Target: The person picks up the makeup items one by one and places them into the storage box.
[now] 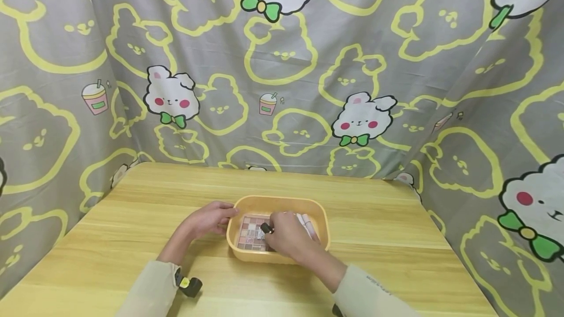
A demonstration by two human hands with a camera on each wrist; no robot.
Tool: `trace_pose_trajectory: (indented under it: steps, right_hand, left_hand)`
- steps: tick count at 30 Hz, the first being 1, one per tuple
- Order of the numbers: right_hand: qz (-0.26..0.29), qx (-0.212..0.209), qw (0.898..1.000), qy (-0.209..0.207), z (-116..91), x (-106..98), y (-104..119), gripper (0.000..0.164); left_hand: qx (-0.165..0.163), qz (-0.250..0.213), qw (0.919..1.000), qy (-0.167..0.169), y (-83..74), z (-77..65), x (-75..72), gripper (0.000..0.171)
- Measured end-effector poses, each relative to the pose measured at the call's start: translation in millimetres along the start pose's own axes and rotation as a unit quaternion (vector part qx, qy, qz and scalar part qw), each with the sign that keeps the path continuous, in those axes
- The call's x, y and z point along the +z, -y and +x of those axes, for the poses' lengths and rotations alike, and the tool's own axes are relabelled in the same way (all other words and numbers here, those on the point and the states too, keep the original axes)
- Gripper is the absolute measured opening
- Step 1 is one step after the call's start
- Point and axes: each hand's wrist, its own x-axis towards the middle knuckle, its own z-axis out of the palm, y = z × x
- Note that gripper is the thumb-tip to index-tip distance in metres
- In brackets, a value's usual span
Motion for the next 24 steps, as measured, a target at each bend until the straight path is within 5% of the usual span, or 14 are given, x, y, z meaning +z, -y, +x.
trace_pose_trajectory:
  steps: [24]
  right_hand:
    - [-0.133,-0.028,0.991,-0.013,-1.3,5.6,-2.9,0.036]
  left_hand:
    - [0.001,-0.009,0.9999,0.01,-1.5,-0.8,-1.1,0.051]
